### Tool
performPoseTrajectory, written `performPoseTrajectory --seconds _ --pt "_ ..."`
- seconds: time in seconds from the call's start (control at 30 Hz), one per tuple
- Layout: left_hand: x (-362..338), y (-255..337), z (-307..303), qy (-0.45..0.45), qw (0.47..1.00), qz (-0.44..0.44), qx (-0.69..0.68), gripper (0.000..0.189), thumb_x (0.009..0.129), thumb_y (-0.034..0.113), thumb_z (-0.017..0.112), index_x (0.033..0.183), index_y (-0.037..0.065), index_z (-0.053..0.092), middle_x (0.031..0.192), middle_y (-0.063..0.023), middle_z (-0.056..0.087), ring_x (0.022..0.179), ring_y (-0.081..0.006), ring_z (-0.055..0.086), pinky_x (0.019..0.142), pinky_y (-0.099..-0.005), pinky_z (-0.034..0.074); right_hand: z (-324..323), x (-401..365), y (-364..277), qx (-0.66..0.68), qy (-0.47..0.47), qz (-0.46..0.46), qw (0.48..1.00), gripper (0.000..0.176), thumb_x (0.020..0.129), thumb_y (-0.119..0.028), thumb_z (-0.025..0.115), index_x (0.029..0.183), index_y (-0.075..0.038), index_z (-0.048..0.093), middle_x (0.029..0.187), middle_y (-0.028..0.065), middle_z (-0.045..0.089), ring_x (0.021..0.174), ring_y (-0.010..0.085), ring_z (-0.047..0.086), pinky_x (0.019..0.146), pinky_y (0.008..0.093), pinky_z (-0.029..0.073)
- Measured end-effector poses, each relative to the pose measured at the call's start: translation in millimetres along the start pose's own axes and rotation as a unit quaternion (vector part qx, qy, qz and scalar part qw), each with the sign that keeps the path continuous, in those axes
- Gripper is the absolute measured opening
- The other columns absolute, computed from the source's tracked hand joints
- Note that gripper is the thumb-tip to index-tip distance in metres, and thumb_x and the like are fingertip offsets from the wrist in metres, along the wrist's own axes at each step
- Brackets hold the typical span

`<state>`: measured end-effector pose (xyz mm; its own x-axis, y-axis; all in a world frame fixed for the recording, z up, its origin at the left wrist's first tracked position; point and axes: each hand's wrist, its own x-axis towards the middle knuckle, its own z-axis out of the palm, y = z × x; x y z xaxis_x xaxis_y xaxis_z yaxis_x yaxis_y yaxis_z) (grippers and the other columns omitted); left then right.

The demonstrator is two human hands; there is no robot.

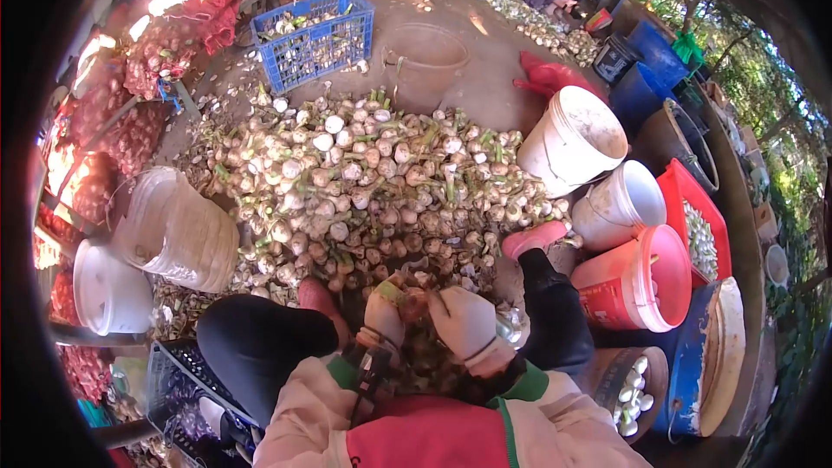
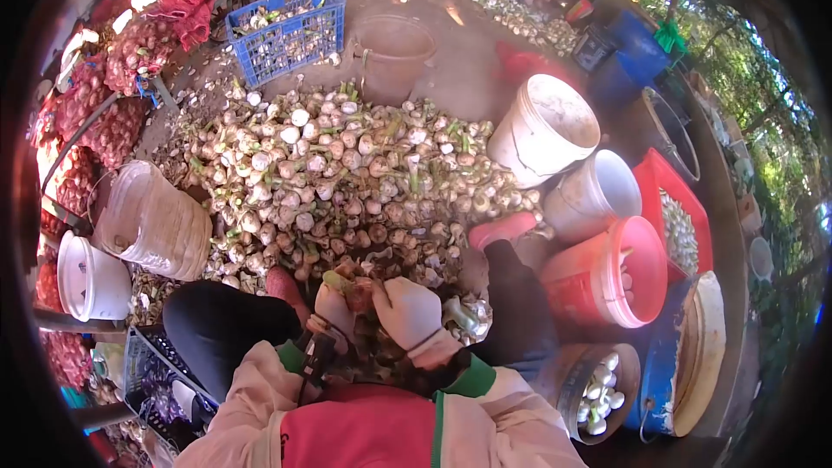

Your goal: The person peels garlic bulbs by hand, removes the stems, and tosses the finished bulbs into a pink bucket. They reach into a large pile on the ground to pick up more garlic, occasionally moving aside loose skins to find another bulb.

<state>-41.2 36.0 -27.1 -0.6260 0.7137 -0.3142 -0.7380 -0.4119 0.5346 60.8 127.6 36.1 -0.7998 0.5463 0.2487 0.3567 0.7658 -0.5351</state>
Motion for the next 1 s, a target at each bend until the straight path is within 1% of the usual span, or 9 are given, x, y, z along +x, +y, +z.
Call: performPoseTrajectory --seconds 0.13,0.17,0.27,0.43,0.53,0.6,0.8,0.9,1.0 --pt "-7.9 8.5 2.1 -0.018 0.888 0.251 0.384 0.02 0.094 0.013 0.047 0.085 0.001 0.06 0.072 -0.0048 0.061 0.058 -0.0117 0.056 0.051 -0.0242 0.043 -9.6 -12.6 -24.8 0.01 -0.023 -0.039 0.999 0.031 0.089 -0.026 0.057 0.067 -0.004 0.06 0.068 0.017 0.061 0.062 0.0343 0.06 0.054 0.0454 0.046" --pt "-5.0 9.4 -10.3 0.015 0.989 0.056 0.138 0.025 0.097 0.019 0.046 0.086 0.0 0.059 0.069 -0.0064 0.059 0.055 -0.0124 0.053 0.048 -0.0247 0.04 -18.1 -21.0 -27.9 0.006 -0.063 -0.068 0.996 0.033 0.089 -0.029 0.055 0.068 -0.004 0.061 0.067 0.0174 0.061 0.062 0.0347 0.061 0.055 0.0452 0.046" --pt "6.0 32.5 -46.8 -0.131 0.991 -0.012 0.028 0.028 0.097 0.023 0.048 0.094 -0.002 0.06 0.066 -0.0077 0.058 0.053 -0.0148 0.051 0.047 -0.0241 0.039 -52.6 -38.3 -36.3 0.028 -0.163 -0.067 0.984 0.028 0.087 -0.028 0.06 0.072 -0.004 0.064 0.068 0.0175 0.06 0.062 0.0357 0.06 0.056 0.0438 0.047" --pt "-7.5 -2.5 1.0 -0.093 0.986 -0.124 -0.067 0.057 0.099 0.052 0.038 0.121 0.001 0.05 0.092 -0.0142 0.063 0.077 -0.0225 0.062 0.069 -0.0341 0.052 -44.9 -37.9 -23.8 0.112 0.034 -0.08 0.99 0.049 0.074 -0.026 0.077 0.112 -0.003 0.056 0.114 0.019 0.056 0.103 0.0359 0.055 0.085 0.0448 0.045" --pt "11.4 -31.4 -24.4 -0.111 0.937 0.142 0.299 0.035 0.096 0.035 0.046 0.109 0.003 0.057 0.088 -0.0075 0.064 0.071 -0.0185 0.062 0.062 -0.0317 0.052 -39.0 -41.9 -10.6 0.113 0.047 -0.095 0.988 0.054 0.072 -0.023 0.077 0.117 -0.004 0.054 0.117 0.0204 0.05 0.109 0.0397 0.05 0.093 0.0477 0.041" --pt "-33.1 32.8 44.5 -0.155 0.962 -0.095 0.203 0.018 0.092 0.021 0.049 0.095 0.005 0.057 0.071 -0.0025 0.057 0.05 -0.0091 0.048 0.043 -0.0227 0.036 -41.5 -38.3 -1.1 -0.033 0.164 -0.077 0.983 0.051 0.071 -0.015 0.072 0.117 -0.005 0.054 0.117 0.0191 0.051 0.107 0.0398 0.051 0.092 0.0476 0.042" --pt "-31.6 16.0 54.3 -0.121 0.965 0.02 0.232 0.015 0.09 0.017 0.052 0.092 0.003 0.057 0.064 0.0009 0.052 0.043 -0.0086 0.041 0.041 -0.0236 0.031 -40.6 -34.4 -14.3 -0.102 0.148 -0.162 0.97 0.048 0.069 -0.006 0.068 0.115 -0.005 0.055 0.118 0.0171 0.051 0.113 0.0385 0.047 0.095 0.0475 0.04" --pt "-35.9 28.0 48.2 -0.067 0.981 -0.044 0.178 0.012 0.089 0.012 0.054 0.094 0.003 0.058 0.062 0.0012 0.051 0.041 -0.0085 0.04 0.04 -0.0235 0.031 -50.0 -37.6 -20.9 0.107 0.129 -0.102 0.98 0.052 0.072 -0.008 0.072 0.119 -0.003 0.052 0.112 0.0159 0.054 0.105 0.0323 0.053 0.093 0.042 0.043" --pt "-54.7 8.5 37.7 -0.092 0.976 -0.087 0.176 0.018 0.091 0.016 0.051 0.1 0.002 0.058 0.069 -0.002 0.056 0.056 -0.0122 0.052 0.049 -0.0262 0.042 -47.4 -18.0 -9.7 0.554 0.069 0.147 0.817 0.046 0.082 -0.009 0.069 0.123 -0.001 0.05 0.104 0.0122 0.059 0.095 0.0172 0.057 0.082 0.0296 0.048"
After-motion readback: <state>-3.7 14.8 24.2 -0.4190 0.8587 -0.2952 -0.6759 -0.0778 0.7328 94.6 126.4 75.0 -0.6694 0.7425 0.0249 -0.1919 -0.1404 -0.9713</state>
